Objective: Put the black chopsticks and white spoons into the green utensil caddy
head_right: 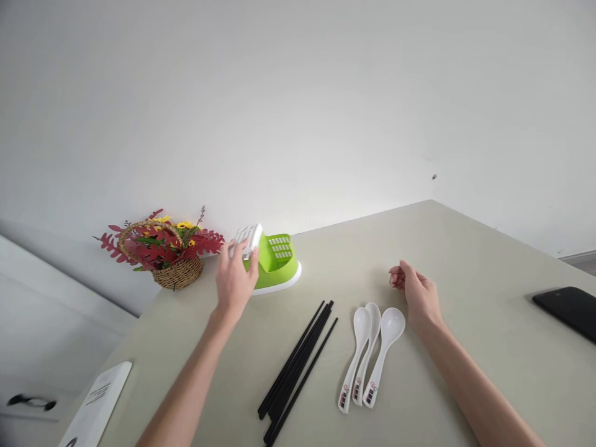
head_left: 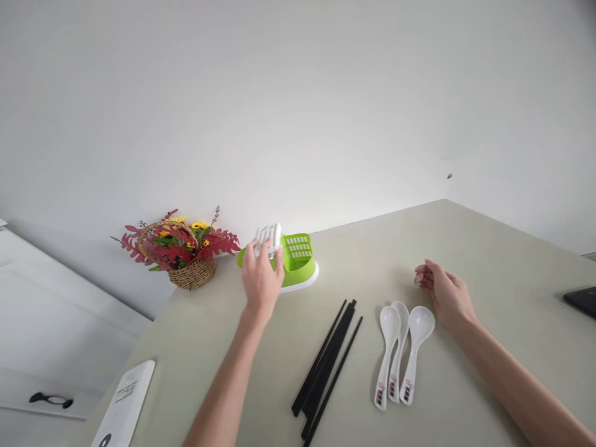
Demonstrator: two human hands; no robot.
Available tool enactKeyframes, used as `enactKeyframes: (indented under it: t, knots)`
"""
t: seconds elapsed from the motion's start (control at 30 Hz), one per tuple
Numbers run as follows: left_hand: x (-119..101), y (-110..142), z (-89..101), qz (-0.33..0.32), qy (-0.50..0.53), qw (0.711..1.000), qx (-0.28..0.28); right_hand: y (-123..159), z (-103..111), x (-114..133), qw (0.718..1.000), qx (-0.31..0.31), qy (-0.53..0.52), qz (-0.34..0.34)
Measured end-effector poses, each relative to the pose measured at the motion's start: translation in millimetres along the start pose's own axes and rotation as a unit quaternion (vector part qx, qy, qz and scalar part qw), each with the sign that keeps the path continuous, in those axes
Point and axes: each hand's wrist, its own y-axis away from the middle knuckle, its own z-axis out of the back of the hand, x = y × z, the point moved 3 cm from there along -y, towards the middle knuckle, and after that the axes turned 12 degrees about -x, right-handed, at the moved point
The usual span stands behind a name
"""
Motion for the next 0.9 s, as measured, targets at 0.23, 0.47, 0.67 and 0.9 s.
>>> enactKeyframes:
  t: [0.23,0.47,0.67,0.9]
  knots:
    - [-109.0,-1.3,-14.5,-0.047,0.048,0.995,0.073,-2.2,1.2,0.0,1.000,0.005,0.025,0.013]
    - [-160.5,1.3,-6.5,-0.091,0.090,0.985,0.118,6.5,-5.6,7.5,0.995,0.031,0.077,0.051]
    - [-153.2,9.6,-3.5,-0.090,0.224,0.967,0.085,18.3,-11.6,14.6,0.986,0.052,0.134,0.089]
    - [-66.2,68.9,-10.7,0.053,0.319,0.946,0.002,12.0,-7.8,15.5,0.986,-0.019,0.136,0.097]
